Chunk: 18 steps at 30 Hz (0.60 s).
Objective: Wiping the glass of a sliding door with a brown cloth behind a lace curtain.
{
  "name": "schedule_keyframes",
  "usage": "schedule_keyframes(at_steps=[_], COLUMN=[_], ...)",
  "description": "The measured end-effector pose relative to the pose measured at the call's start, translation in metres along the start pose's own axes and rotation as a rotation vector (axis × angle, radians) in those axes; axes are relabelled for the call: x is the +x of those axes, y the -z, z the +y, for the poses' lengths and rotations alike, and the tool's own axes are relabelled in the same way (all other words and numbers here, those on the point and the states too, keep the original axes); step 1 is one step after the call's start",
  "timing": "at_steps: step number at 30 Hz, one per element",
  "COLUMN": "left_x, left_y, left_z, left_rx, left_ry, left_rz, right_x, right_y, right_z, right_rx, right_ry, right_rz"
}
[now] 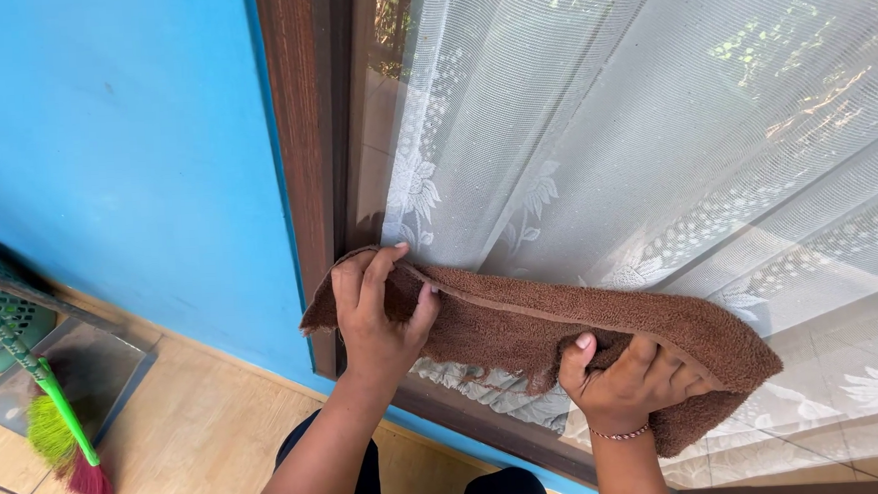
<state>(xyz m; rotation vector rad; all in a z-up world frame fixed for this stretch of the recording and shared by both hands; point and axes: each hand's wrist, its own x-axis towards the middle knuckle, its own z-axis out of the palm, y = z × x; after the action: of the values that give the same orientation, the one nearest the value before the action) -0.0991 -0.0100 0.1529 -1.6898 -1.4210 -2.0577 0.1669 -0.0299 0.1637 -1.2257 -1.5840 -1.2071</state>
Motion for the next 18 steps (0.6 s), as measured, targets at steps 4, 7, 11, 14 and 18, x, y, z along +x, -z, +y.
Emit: schedule_keyframes(at_steps=[4, 7, 11, 14, 18], left_x=[0.001, 0.001, -0.003, -0.004, -0.005], left_y=[0.002, 0.001, 0.000, -0.002, -0.001], left_z=[0.001, 0.000, 0.000, -0.008, -0.005], left_rx=[0.008, 0.013, 0.036, 0.045, 0.013], left_ry=[0.003, -0.011, -0.016, -0.029, 0.007], left_rz=[-0.017, -0.012, -0.024, -0.032, -0.044], right_x=[0.002, 0.007, 0.009, 0.010, 0.004], right_y=[0.001, 0.004, 0.008, 0.003, 0.003], right_z=[-0.001, -0.004, -0.004, -0.005, -0.002], right_rx=[-0.007, -0.001, -0.007, -0.019, -0.009], right_ry=[-0.003, 0.012, 0.029, 0.024, 0.019], right_rz=[-0.003, -0.002, 0.012, 0.022, 0.006])
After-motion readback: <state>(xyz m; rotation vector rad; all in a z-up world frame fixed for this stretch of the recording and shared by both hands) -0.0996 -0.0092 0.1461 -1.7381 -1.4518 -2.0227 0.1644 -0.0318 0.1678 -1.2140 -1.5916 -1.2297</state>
